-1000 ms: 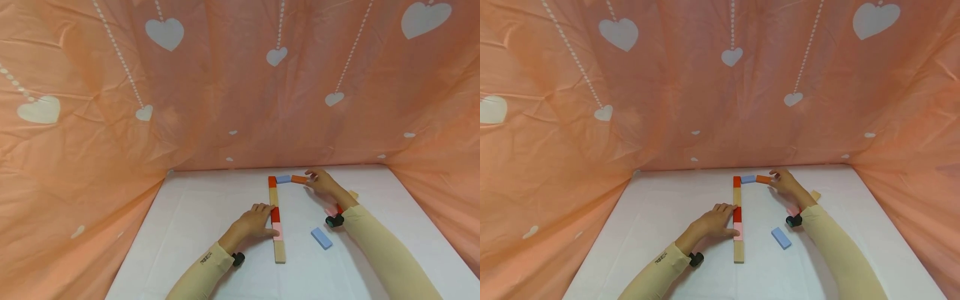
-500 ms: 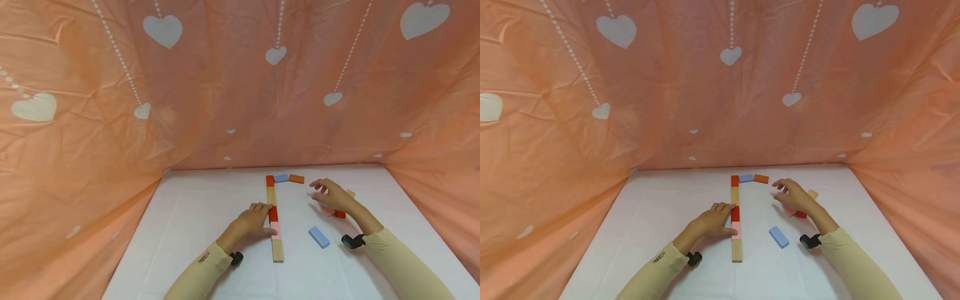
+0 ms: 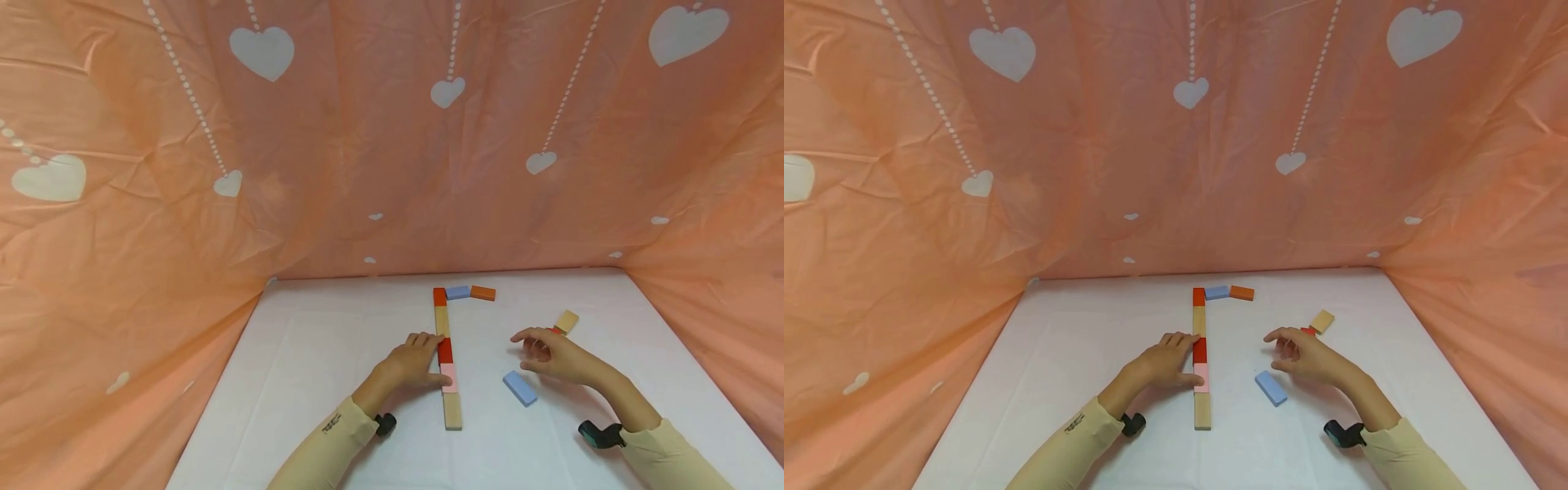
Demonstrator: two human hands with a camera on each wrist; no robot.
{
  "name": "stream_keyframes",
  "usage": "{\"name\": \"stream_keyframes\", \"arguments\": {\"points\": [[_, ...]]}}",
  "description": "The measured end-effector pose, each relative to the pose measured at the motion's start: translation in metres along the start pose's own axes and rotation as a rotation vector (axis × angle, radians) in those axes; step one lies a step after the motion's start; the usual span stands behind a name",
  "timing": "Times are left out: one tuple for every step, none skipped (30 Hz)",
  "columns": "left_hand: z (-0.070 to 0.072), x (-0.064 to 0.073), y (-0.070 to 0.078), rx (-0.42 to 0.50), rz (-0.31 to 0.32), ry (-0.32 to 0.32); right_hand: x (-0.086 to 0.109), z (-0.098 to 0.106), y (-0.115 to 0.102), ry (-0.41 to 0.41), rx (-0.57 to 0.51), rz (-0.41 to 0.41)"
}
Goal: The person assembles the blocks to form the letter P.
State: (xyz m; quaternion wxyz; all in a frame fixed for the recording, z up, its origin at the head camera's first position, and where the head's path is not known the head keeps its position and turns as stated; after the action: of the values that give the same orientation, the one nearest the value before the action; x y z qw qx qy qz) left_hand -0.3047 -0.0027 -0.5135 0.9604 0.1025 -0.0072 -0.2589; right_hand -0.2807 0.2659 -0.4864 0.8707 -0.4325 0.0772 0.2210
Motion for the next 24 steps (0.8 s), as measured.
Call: {"name": "stream_keyframes", "arguments": {"points": [[0.000,0.000,0.000,0.002,0.001,-0.001,0.003,-0.002,-0.001,-0.029,-0.011,-0.010],[0.000,0.000,0.000,0.006,0.001,0.002,0.007,-0.004,-0.001,-0.058,-0.015,-0.029],[0.000,0.001,0.000,0.009,0.000,0.004,0.011,-0.006,-0.001,-0.088,-0.022,-0.057],[0.001,0.001,0.000,0.012,-0.001,0.006,0.014,-0.008,-0.001,-0.117,-0.031,-0.084],[0.001,0.001,0.000,0.014,-0.002,0.006,0.017,-0.009,-0.001,-0.142,-0.043,-0.106],[0.001,0.001,0.000,0.015,-0.004,0.006,0.020,-0.011,-0.001,-0.164,-0.055,-0.124],[0.001,0.001,0.000,0.015,-0.005,0.008,0.023,-0.012,-0.002,-0.185,-0.067,-0.143],[0.002,0.001,0.000,0.014,-0.007,0.009,0.025,-0.014,-0.002,-0.202,-0.077,-0.154],[0.002,0.001,0.000,0.013,-0.010,0.009,0.028,-0.016,-0.003,-0.218,-0.090,-0.161],[0.002,0.001,0.000,0.010,-0.013,0.010,0.030,-0.017,-0.004,-0.229,-0.101,-0.161],[0.001,0.001,0.000,0.007,-0.014,0.010,0.031,-0.018,-0.004,-0.238,-0.110,-0.163],[0.001,0.001,0.000,0.005,-0.016,0.012,0.033,-0.020,-0.004,-0.244,-0.116,-0.164],[0.001,0.001,0.000,0.003,-0.018,0.014,0.034,-0.021,-0.004,-0.249,-0.123,-0.166],[0.001,0.001,0.000,0.000,-0.019,0.014,0.034,-0.022,-0.004,-0.252,-0.127,-0.163],[0.001,0.001,0.000,-0.001,-0.019,0.015,0.035,-0.023,-0.004,-0.254,-0.130,-0.168],[0.001,0.001,0.000,-0.002,-0.018,0.014,0.035,-0.024,-0.004,-0.257,-0.130,-0.172],[0.000,0.000,0.000,-0.001,-0.016,0.013,0.035,-0.025,-0.004,-0.260,-0.128,-0.179],[0.001,0.000,0.000,0.000,-0.014,0.013,0.035,-0.026,-0.004,-0.263,-0.123,-0.178],[0.000,0.000,0.000,0.001,-0.012,0.012,0.036,-0.027,-0.004,-0.266,-0.119,-0.174],[0.000,0.000,0.000,0.003,-0.009,0.011,0.036,-0.027,-0.005,-0.268,-0.115,-0.172],[0.000,0.000,0.000,0.005,-0.009,0.011,0.036,-0.028,-0.005,-0.271,-0.112,-0.173],[0.000,0.000,0.000,0.006,-0.009,0.011,0.036,-0.029,-0.005,-0.273,-0.107,-0.170],[0.000,0.000,0.000,0.008,-0.010,0.012,0.036,-0.030,-0.005,-0.272,-0.103,-0.167],[-0.001,0.000,-0.001,0.009,-0.011,0.013,0.036,-0.030,-0.006,-0.269,-0.097,-0.161]]}}
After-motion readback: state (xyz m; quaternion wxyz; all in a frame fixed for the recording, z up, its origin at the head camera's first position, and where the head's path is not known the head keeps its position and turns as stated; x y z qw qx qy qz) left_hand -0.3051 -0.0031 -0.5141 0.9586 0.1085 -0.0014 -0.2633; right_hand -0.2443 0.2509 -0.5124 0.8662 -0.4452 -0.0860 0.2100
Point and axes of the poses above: each hand's wrist, its own x-axis away from the middle knuckle, its own z-axis out of the back of the hand, y = z × x, the point moved 7 cm from there along -x, towards the middle knuckle, and after that the axes turned 14 degrees about y, right-handed, at the moved point
